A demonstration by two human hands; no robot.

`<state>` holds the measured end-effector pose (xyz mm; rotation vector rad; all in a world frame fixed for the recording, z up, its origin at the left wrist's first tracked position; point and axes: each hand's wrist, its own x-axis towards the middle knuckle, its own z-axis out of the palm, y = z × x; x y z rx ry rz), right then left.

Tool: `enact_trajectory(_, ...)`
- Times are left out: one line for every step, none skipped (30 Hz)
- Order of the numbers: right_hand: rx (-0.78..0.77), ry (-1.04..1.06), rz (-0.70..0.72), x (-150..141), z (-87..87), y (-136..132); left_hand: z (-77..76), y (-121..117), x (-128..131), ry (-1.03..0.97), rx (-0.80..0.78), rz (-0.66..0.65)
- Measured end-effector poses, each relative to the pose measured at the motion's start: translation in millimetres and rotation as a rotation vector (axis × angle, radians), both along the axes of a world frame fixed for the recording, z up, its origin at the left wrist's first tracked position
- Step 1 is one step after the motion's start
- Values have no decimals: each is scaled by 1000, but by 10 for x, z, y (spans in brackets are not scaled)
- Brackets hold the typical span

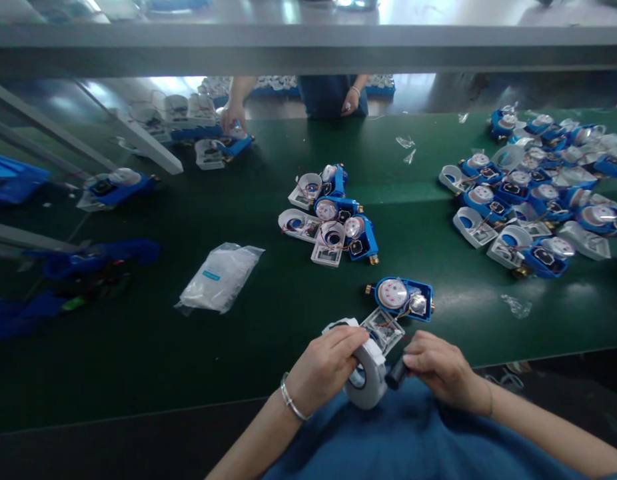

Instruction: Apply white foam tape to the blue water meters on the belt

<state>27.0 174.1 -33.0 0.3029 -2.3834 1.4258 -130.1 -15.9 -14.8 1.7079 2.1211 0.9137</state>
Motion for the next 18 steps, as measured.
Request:
enact_trajectory(-14, 44, -49, 2, -12, -19, -3, 0, -1, -2, -9, 25)
enact_trajectory(-26, 66, -76, 0, -22, -39, -4, 1, -2, -6, -15, 42)
enact_trajectory(-35, 65, -75, -5, -29, -59, -3, 2, -1, -14, -20, 48)
enact_trajectory(-36, 45, -50, -12, -33, -78, 0, 5, 2, -24, -20, 43)
enact_trajectory(-32, 13, -17, -21, -35, -94, 4, 8, 7, -37, -15, 31)
enact_trajectory(-27, -25, 9, -31, -33, -105, 11, 12, 13, -48, -8, 14)
enact_trajectory(-20, -62, 24, -41, -29, -110, 18, 16, 19, -55, -1, -2)
enact_trajectory(-12, -97, 32, -51, -21, -109, 27, 20, 22, -55, 1, -13)
enact_trajectory(-4, -127, 38, -62, -10, -103, 37, 24, 24, -48, -1, -19)
enact_trajectory(4, -154, 43, -71, 2, -94, 47, 26, 22, -34, -8, -23)
enact_trajectory(13, -177, 46, -80, 16, -82, 56, 27, 18, -17, -16, -25)
enact_trajectory(23, -198, 46, -89, 30, -69, 63, 26, 11, 0, -21, -27)
enact_trajectory(33, -217, 43, -96, 43, -58, 68, 25, 4, 18, -21, -28)
enact_trajectory(43, -233, 37, -102, 52, -48, 70, 22, -4, 35, -20, -30)
enact_trajectory(56, -242, 28, -108, 57, -42, 70, 19, -10, 50, -20, -32)
enact_trajectory(68, -244, 21, -112, 57, -40, 68, 16, -15, 62, -21, -31)
enact_trajectory(79, -240, 12, -117, 52, -40, 65, 13, -17, 68, -24, -27)
enact_trajectory(88, -229, 2, -122, 43, -44, 61, 10, -16, 66, -32, -20)
